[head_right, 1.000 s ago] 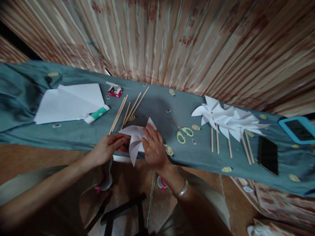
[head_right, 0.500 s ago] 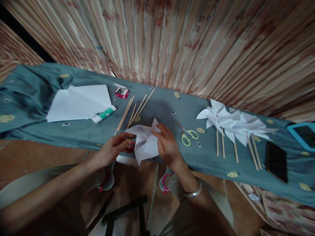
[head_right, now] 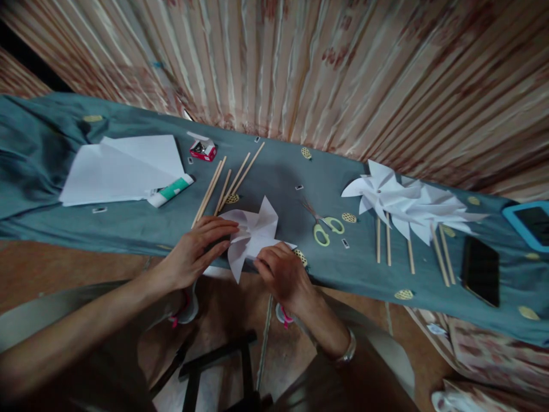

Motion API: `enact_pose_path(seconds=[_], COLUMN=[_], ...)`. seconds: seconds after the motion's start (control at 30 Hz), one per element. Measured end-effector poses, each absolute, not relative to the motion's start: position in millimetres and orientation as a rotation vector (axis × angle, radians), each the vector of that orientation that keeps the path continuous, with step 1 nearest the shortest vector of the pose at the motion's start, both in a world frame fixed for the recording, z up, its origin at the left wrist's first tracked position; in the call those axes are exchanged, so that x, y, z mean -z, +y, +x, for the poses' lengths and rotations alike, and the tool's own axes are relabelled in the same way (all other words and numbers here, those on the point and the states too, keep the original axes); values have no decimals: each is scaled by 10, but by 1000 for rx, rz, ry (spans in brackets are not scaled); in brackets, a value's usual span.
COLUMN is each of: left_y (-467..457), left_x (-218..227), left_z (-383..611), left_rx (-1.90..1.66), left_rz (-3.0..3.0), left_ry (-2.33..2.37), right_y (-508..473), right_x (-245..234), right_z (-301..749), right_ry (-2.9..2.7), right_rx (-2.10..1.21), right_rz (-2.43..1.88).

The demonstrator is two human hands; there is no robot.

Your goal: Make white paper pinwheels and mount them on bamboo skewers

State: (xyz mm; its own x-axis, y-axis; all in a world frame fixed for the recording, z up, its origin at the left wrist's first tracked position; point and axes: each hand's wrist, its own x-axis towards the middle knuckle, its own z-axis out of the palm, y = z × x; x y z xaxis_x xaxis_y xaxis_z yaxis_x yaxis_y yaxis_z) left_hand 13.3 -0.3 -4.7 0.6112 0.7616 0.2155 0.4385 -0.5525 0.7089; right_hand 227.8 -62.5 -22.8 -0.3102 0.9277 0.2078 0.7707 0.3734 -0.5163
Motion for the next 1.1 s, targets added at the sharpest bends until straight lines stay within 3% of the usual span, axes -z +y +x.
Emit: enact_pose_path(seconds=[0.37, 1.1], left_y=[-15, -114], left_x=[83, 39], left_z=[210, 264], left_rx=[-574, -468], left_rz=[2322, 2504], left_ry=[910, 830], right_y=[-545, -508], right_x=[262, 242], right_z=[2249, 2247], right_ry=[-1856, -1804], right_rx=[-570, -625], right_rz=[-1737, -1736])
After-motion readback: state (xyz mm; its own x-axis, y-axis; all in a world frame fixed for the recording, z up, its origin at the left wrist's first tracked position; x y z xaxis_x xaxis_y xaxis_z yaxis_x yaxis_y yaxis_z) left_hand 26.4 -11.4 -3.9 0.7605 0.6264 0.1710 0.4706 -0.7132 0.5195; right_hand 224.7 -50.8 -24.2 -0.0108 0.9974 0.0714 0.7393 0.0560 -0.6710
